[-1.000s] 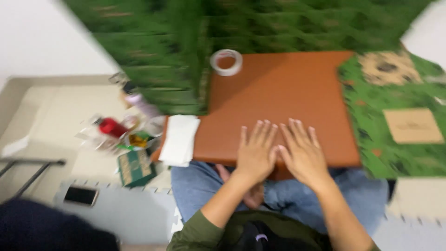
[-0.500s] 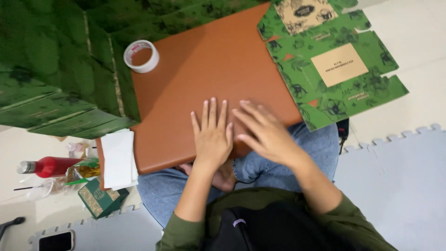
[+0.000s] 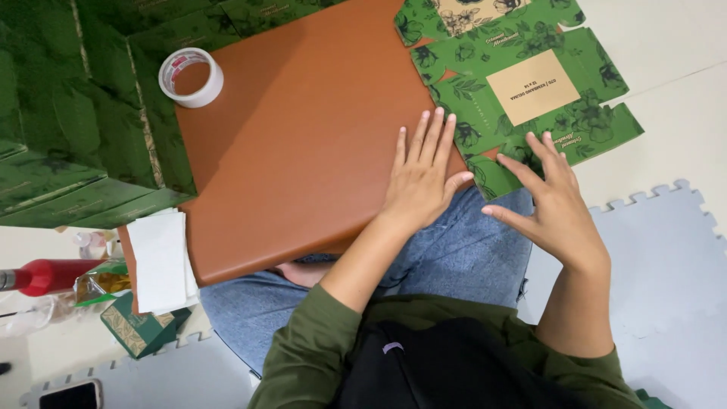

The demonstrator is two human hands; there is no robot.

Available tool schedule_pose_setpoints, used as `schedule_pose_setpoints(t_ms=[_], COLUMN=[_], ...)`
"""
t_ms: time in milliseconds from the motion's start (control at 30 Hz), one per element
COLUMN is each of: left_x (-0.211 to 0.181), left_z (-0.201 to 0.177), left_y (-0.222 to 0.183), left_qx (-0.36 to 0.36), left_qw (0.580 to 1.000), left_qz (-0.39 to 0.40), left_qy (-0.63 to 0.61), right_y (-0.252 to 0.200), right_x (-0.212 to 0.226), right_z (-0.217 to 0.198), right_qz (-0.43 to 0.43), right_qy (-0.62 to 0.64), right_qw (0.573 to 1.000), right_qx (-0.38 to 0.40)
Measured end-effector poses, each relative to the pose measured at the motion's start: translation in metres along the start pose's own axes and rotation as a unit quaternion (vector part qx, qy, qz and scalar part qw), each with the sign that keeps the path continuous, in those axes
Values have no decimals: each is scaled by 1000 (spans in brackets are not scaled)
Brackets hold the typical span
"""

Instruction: Assembling cardboard boxes from flat sheets by folding and tucking the edges.

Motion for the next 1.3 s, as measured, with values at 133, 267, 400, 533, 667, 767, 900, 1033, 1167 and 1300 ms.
schedule_pose_setpoints(t_ms=[133,267,400,533,667,767,900,1033,1167,1300], left_x=[0,0,1,0,1,0,1,1,0,0], left_z=[0,0,3,2,3,3,4,1,-1,-2], left_y=[-2,-2,-2,-2,-2,-2,-1,-1,-3,-2], left_qx=[-3,-5,6,-5,2,-2,-1,-12,-19,-20], left_qw=[1000,1000,1000,1000,1000,1000,1000,1000,1000,1000], left_qz=[1,-2,-3,-4,-8,-8,-12,-11,-10,-12], left_qy=[-12,-16,-2,10,16,11,12,7,-4,13], right_y=[6,8,10,11,12,13,13,12,10,13], right_x=[-2,-7,-11,-12,-12,-13,-14,-17,-17,-3], right_z=[3,6,9,11,11,11,10,12,12,-8], right_qz=[-5,-3,-4,-7,-7,-5,-4,-7,-23,11], right_qy=[11,32,55,54,67,75,85,88,94,145], right_qw=[1000,999,998,998,997,997,996,996,995,988], right_qx=[5,17,26,31,26,25,26,25,29,-43])
Point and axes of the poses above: each hand's wrist, its own y-axis towards the middle knuckle, its own z-axis out of the palm, x = y × z, the point moved 9 cm from there along y, towards the middle knuckle, and after that the axes turned 7 degrees about y, right-handed, at the moved point
